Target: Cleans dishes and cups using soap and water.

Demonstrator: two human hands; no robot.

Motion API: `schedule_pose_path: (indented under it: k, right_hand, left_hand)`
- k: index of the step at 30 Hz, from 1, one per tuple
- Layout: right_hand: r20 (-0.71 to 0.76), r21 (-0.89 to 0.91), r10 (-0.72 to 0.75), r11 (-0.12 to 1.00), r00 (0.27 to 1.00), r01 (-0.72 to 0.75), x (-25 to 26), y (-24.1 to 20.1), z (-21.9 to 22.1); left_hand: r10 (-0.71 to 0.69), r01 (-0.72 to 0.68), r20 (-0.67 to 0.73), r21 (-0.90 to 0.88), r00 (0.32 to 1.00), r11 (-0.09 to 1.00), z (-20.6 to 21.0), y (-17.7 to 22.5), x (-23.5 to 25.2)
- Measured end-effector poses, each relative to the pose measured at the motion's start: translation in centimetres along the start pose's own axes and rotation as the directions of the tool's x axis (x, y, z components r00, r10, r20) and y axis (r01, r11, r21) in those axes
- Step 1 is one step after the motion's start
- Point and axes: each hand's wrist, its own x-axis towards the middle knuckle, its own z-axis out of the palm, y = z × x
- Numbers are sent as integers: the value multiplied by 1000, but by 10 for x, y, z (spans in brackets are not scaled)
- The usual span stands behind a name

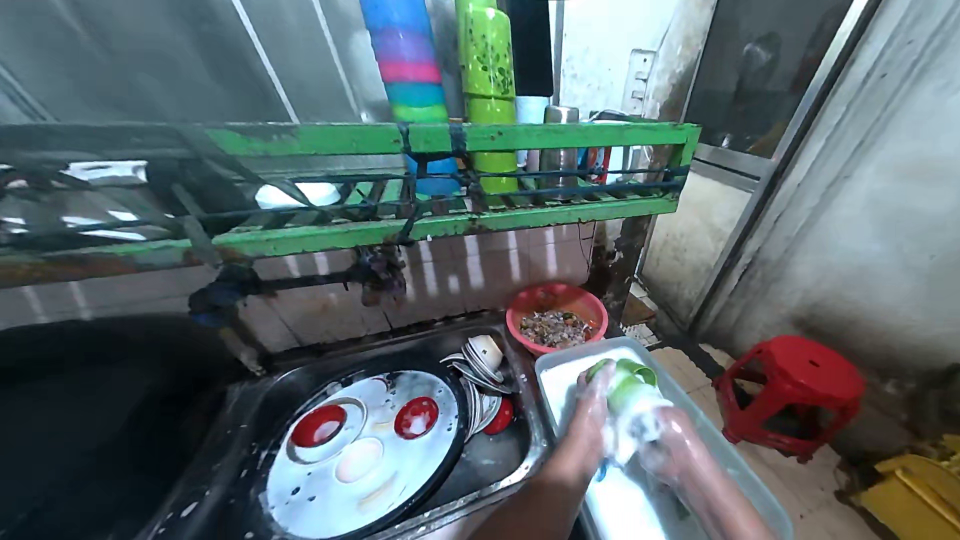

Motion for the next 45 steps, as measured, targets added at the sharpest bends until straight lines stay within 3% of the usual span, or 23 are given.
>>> schedule_pose_path:
  k: [1, 3, 5, 7, 8, 9, 10, 12, 13, 14, 15, 16, 17, 19, 22, 24, 27, 29, 31, 34, 36, 41, 45]
  right_hand:
    - [2, 83, 16, 996, 1000, -17, -5, -8, 5]
    - [45, -284, -48, 957, 998, 59, -10, -14, 11]
    - [212, -802, -66, 559, 975, 212, -4, -8, 9]
    - [349, -921, -111, 141, 930, 363, 8, 20, 0]
    - [386, -910, -143, 104, 911, 402, 14, 30, -6]
    - [386, -892, -186, 176, 904, 417, 18, 35, -10]
    - [330, -835, -223, 385, 917, 394, 18, 32, -10]
    - [94, -389, -134, 907, 987, 160, 13, 19, -3]
    - [17, -187, -56, 981, 998, 58, 9, 12, 3]
    - [12, -165, -13, 986, 1000, 15, 6, 6, 7]
    - [71, -333, -23, 942, 997, 45, 3, 0, 7]
    - [170, -575, -59, 805, 984, 147, 2, -3, 6]
    - [283, -780, -100, 555, 954, 289, 3, 1, 4]
    - [463, -848, -271, 143, 844, 511, 13, 26, -5]
    - [611, -725, -452, 8, 650, 688, 16, 39, -24]
    - [569, -680, -542, 112, 618, 725, 13, 42, -39]
    - [151, -570, -554, 628, 819, 530, 14, 35, -52]
    - [24, -406, -499, 787, 866, 465, 10, 17, -48]
    - [74, -462, -475, 763, 877, 452, 7, -3, -35]
    - [6, -524, -198, 834, 980, 172, 25, -32, -31]
    - [-24, -524, -124, 847, 992, 94, 31, -34, -28]
    - [23, -532, -553, 699, 833, 478, 0, 4, -4]
    - [-48, -355, -212, 917, 976, 181, 23, -13, -19]
  left_hand:
    - [-7, 9, 28, -54, 1000, 999, -1, 2, 0]
    - [-9, 13, 86, -37, 996, 999, -8, 1, 0]
    - [-15, 15, 141, 6, 990, 1000, -9, 1, -1]
    - [-25, 24, 41, 7, 999, 1000, 3, -3, -4]
    - [-21, 20, -16, -33, 1000, 999, 10, -7, -5]
    - [-22, 18, -48, -80, 999, 997, 15, -9, -6]
    - [-26, 22, -36, -111, 999, 994, 14, -10, -6]
    - [-37, 48, 83, -133, 996, 990, 4, -12, -8]
    - [-53, 72, 139, -141, 989, 987, -2, -12, -9]
    - [-70, 98, 179, -149, 981, 984, -5, -9, -8]
    - [-82, 112, 199, -142, 977, 984, -7, -6, -7]
    - [-88, 113, 204, -119, 975, 986, -7, -4, -8]
    - [-87, 104, 177, -88, 980, 991, -6, -3, -8]
    - [-84, 87, 51, -61, 995, 994, 1, -5, -8]
    - [-40, 36, -68, -65, 997, 997, -3, 0, -3]
    - [20, -24, -119, -37, 993, 999, -20, 10, 7]
    - [106, -91, -60, 223, 993, 971, -36, 26, 9]
    - [140, -158, 76, 576, 987, 802, -23, 25, -4]
    - [79, -252, 246, 831, 966, 496, 1, 22, -19]
    - [-41, -339, 346, 932, 937, 126, 23, 28, -35]
    - [-64, -359, 363, 930, 929, 75, 21, 29, -36]
    - [-49, -262, 272, 952, 961, 157, 0, 34, -18]
    - [-86, -379, 382, 924, 920, 52, 11, 34, -38]
